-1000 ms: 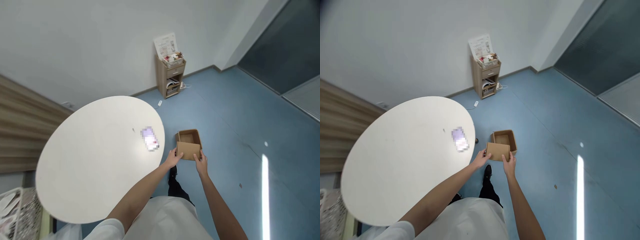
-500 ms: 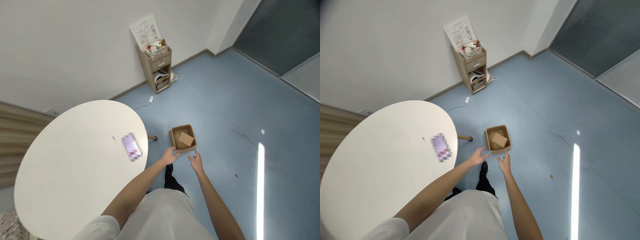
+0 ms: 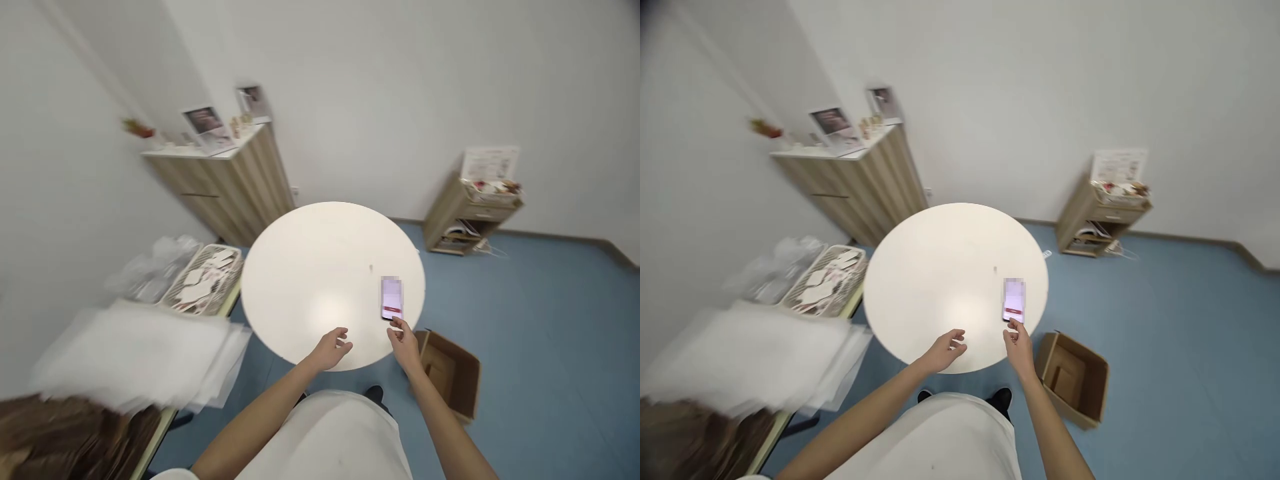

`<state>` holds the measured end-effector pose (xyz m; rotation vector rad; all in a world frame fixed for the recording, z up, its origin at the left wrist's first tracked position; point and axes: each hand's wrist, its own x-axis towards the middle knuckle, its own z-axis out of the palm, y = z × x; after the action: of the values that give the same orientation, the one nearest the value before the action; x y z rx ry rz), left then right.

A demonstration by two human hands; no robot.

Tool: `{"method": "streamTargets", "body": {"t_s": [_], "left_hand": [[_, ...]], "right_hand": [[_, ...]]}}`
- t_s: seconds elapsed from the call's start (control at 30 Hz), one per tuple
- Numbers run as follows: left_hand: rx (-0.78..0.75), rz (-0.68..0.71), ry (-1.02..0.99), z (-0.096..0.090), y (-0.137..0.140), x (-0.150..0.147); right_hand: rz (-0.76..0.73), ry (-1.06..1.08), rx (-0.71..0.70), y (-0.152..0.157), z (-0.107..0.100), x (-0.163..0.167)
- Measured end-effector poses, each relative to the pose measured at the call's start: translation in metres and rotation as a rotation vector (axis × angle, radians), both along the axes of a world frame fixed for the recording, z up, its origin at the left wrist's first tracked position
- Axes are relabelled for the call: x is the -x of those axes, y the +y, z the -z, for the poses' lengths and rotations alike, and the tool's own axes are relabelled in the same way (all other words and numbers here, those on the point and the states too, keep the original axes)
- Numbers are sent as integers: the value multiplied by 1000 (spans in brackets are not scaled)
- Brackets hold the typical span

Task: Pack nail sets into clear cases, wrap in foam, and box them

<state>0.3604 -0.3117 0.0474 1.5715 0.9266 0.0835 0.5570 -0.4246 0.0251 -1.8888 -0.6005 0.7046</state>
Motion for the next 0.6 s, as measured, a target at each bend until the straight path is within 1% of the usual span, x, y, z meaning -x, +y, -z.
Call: {"method": "streamTargets", "body": {"t_s": [0.07,0.17,0.27,0.33,0.43,0.53,0.6], "left_hand": [[-20,-137,-24,-2,17,50],[-62,-320,-30,2,35,130],[-78,-487,-17,6,45,203],[-64,-590,-22,9,48,243],[-66,-724,-45,15,51,286],[-85,-849,-56,22,54,313],[-79,-900,-65,23,56,325]], "right_hand": [[-153,-11,11,41,-13,37],[-397,-22,3,92,-23,109],[-664,-25,2,130,-27,184],[-842,-28,28,148,-29,225],[-1055,-40,82,171,-32,269],[-1169,-63,133,192,-33,295],[-1219,-79,163,207,-31,305]]}}
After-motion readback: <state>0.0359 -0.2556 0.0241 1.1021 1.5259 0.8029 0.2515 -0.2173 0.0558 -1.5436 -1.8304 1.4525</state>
